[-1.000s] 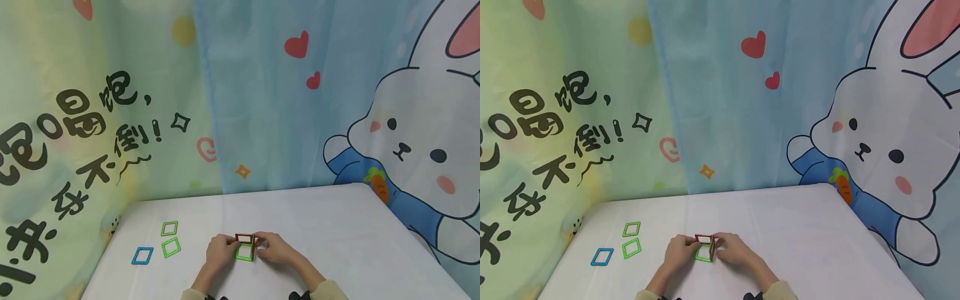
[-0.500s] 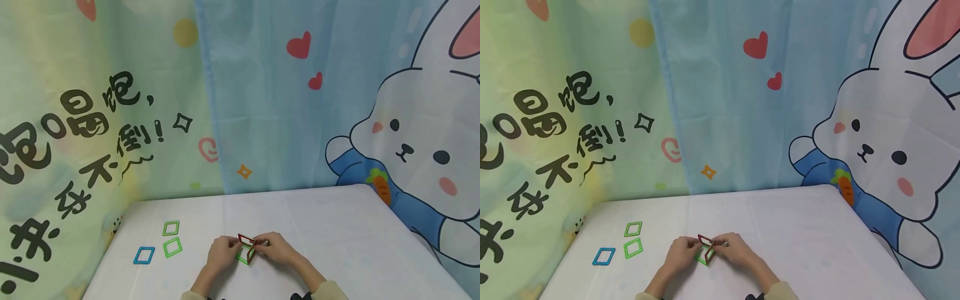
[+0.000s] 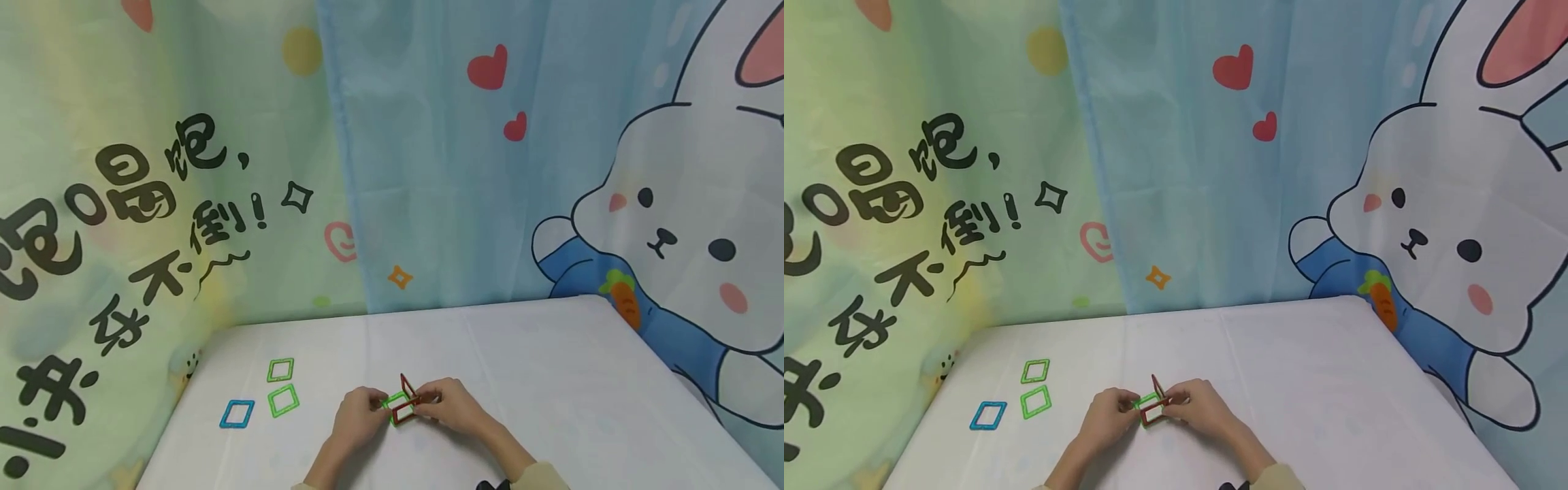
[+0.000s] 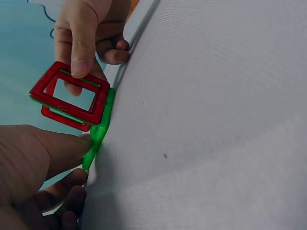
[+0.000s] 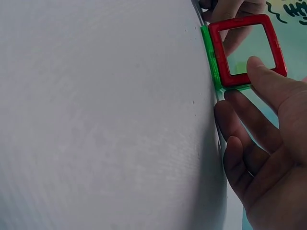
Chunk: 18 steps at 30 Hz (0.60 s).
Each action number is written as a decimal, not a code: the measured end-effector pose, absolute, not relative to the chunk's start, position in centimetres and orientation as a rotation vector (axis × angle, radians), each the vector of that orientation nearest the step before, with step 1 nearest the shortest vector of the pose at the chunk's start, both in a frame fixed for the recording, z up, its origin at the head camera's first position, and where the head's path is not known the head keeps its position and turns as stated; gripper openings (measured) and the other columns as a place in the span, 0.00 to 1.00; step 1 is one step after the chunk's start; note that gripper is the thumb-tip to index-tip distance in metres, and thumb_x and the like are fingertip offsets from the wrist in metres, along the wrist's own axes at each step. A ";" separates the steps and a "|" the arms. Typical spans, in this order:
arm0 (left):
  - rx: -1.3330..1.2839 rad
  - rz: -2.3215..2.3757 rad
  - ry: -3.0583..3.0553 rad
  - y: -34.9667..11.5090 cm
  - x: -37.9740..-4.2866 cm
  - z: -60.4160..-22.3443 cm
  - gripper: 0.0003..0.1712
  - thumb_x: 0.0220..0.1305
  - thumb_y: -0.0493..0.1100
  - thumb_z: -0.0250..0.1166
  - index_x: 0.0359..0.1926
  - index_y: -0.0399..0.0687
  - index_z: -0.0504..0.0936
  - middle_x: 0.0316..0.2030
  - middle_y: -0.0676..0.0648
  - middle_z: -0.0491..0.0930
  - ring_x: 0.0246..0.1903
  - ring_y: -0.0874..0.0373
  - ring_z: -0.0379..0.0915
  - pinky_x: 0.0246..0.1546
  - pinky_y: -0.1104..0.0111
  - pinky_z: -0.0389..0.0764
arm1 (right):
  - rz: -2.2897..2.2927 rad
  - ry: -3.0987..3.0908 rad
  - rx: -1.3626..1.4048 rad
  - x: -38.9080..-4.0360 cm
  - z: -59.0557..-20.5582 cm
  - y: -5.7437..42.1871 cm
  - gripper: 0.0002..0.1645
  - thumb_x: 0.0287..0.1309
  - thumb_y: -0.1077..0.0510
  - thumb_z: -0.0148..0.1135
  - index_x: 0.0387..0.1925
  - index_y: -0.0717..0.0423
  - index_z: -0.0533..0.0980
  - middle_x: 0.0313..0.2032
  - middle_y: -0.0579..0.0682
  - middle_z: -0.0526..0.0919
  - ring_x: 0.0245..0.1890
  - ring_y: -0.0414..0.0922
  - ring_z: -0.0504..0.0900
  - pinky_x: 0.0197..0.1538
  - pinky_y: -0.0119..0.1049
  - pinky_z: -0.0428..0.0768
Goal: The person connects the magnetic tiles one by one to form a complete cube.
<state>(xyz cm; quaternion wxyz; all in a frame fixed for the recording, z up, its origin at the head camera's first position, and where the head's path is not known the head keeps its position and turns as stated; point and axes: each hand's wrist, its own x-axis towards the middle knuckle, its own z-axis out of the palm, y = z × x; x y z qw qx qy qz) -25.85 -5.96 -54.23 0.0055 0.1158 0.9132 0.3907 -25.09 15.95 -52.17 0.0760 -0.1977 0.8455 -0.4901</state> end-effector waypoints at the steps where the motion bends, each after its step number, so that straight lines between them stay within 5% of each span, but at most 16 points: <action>1: 0.360 1.225 2.864 -6.0 -25.9 -54.2 0.11 0.51 0.40 0.74 0.38 0.44 0.87 0.26 0.56 0.78 0.26 0.63 0.72 0.27 0.66 0.73 | -1.470 2.541 -0.596 -25.1 -52.2 15.9 0.15 0.56 0.59 0.70 0.44 0.64 0.82 0.31 0.46 0.84 0.22 0.40 0.77 0.23 0.31 0.75; 18: 0.478 1.369 2.747 -6.9 -26.3 -54.5 0.08 0.56 0.34 0.67 0.38 0.42 0.87 0.27 0.56 0.81 0.27 0.64 0.74 0.29 0.68 0.76 | -1.500 2.560 -0.547 -24.8 -51.9 15.3 0.16 0.51 0.57 0.73 0.39 0.63 0.82 0.27 0.47 0.84 0.21 0.41 0.79 0.22 0.33 0.77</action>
